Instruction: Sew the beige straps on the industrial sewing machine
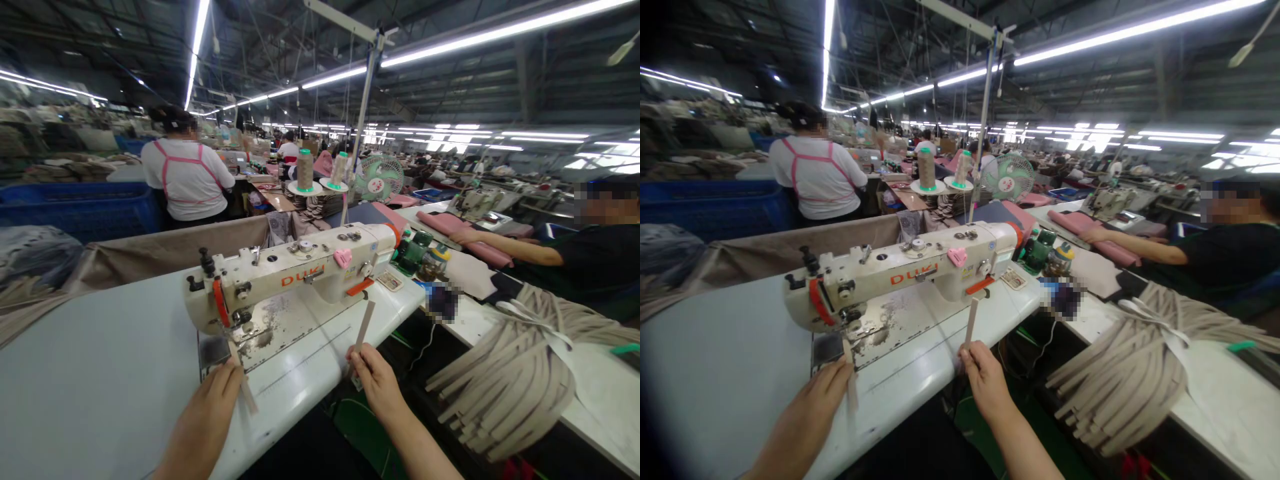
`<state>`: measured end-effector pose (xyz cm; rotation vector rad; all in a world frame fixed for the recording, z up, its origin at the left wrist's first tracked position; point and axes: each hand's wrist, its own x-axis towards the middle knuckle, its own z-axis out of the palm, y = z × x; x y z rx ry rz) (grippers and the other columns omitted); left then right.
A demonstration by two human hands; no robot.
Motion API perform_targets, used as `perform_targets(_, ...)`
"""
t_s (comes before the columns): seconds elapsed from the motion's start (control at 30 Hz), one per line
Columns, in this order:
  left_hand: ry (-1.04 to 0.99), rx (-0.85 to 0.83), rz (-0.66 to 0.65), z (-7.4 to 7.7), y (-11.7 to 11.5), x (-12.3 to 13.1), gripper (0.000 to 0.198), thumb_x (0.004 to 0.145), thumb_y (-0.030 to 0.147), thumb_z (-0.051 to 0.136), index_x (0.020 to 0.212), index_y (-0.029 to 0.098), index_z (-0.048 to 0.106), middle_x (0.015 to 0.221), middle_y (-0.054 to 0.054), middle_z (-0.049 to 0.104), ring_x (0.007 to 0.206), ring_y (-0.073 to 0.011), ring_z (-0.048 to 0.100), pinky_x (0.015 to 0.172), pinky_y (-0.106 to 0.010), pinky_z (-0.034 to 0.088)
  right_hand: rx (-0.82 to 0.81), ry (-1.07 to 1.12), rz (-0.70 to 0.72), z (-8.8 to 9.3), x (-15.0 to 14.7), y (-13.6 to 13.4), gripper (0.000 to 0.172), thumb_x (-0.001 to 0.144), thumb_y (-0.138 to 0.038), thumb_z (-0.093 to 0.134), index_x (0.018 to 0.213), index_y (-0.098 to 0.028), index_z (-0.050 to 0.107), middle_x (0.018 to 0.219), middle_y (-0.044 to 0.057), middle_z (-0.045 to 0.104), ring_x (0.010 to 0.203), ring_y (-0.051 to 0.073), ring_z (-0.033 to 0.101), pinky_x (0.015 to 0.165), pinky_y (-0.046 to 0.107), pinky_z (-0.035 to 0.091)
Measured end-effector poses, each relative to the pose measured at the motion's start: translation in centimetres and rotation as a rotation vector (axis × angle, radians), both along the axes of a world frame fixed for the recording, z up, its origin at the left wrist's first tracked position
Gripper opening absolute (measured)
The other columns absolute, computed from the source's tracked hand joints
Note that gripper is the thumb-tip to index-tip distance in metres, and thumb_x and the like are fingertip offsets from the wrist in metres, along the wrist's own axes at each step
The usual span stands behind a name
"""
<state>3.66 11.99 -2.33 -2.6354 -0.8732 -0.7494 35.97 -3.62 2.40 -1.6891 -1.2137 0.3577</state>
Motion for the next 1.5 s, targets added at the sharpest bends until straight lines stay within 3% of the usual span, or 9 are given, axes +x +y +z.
perform_targets(0.17,0.044,-0.099,0.090,1.5,-0.9,1.2,0.044,0.089,-0.004,0.044,0.124,0.016,0.062,0.125,-0.009,0.066,0.119,-0.0249,0.063,0.109,-0.040,0.052,-0.112,0.069,0.114,0.1,-1.3,0.0,0.038,0.095,-0.059,0.058,0.102,-0.024,0.069,0.077,0.003,0.067,0.070,0.019,0.065,0.067,0.026,0.055)
perform_targets(0.4,0.068,-0.191,0.110,3.2,-1.1,2.0,0.022,0.096,0.006,0.051,0.115,0.012,0.062,0.119,-0.013,0.064,0.116,-0.0252,0.064,0.109,-0.041,0.051,-0.175,0.062,0.111,-0.3,-2.0,0.3,0.055,0.082,-0.073,0.066,0.107,-0.025,0.075,0.079,0.005,0.075,0.067,0.022,0.070,0.062,0.026,0.058)
perform_targets(0.6,0.053,-0.225,0.127,3.7,-1.2,1.9,0.017,0.100,0.010,0.048,0.110,0.014,0.061,0.117,-0.013,0.064,0.113,-0.0248,0.064,0.104,-0.042,0.053,-0.188,0.002,0.162,-0.7,-2.5,0.7,0.053,0.084,-0.072,0.064,0.108,-0.026,0.078,0.079,0.005,0.077,0.070,0.023,0.072,0.068,0.025,0.060)
perform_targets(0.7,0.064,-0.273,0.115,4.0,-1.2,1.8,0.023,0.097,0.005,0.048,0.113,0.014,0.062,0.120,-0.013,0.065,0.116,-0.0238,0.063,0.107,-0.039,0.051,-0.210,0.000,0.202,-0.9,-2.8,0.9,0.053,0.086,-0.069,0.063,0.113,-0.026,0.077,0.090,0.006,0.079,0.073,0.022,0.073,0.069,0.024,0.060)
perform_targets(0.9,-0.054,-0.280,0.133,3.2,-0.7,1.5,0.030,0.095,0.001,0.045,0.115,0.013,0.064,0.126,-0.012,0.068,0.125,-0.0214,0.062,0.123,-0.041,0.035,-0.222,-0.009,0.248,-1.3,-3.3,1.3,0.052,0.088,-0.067,0.063,0.114,-0.023,0.076,0.104,0.007,0.079,0.088,0.023,0.075,0.081,0.023,0.059)
perform_targets(1.03,-0.191,-0.330,0.193,2.4,0.1,1.6,0.026,0.102,0.014,0.046,0.121,0.016,0.064,0.130,-0.009,0.069,0.135,-0.0220,0.057,0.125,-0.044,0.031,-0.223,-0.022,0.245,-1.3,-3.3,1.4,0.052,0.088,-0.066,0.063,0.114,-0.024,0.077,0.108,0.007,0.079,0.094,0.025,0.075,0.085,0.025,0.059)
perform_targets(1.3,-0.216,-0.454,0.267,3.2,0.7,1.6,0.030,0.100,0.019,0.053,0.130,0.019,0.058,0.147,-0.008,0.061,0.146,-0.0264,0.045,0.124,-0.050,0.029,-0.241,0.026,0.246,-0.8,-3.9,1.4,0.053,0.087,-0.069,0.063,0.113,-0.024,0.077,0.081,0.005,0.076,0.078,0.023,0.073,0.066,0.023,0.059)
perform_targets(1.5,-0.219,-0.486,0.275,3.4,0.7,1.5,0.030,0.101,0.019,0.050,0.129,0.022,0.059,0.149,-0.007,0.059,0.148,-0.0266,0.043,0.126,-0.051,0.027,-0.258,0.020,0.236,-0.8,-4.5,1.4,0.053,0.087,-0.069,0.063,0.112,-0.023,0.077,0.078,0.003,0.074,0.075,0.019,0.071,0.072,0.019,0.058)
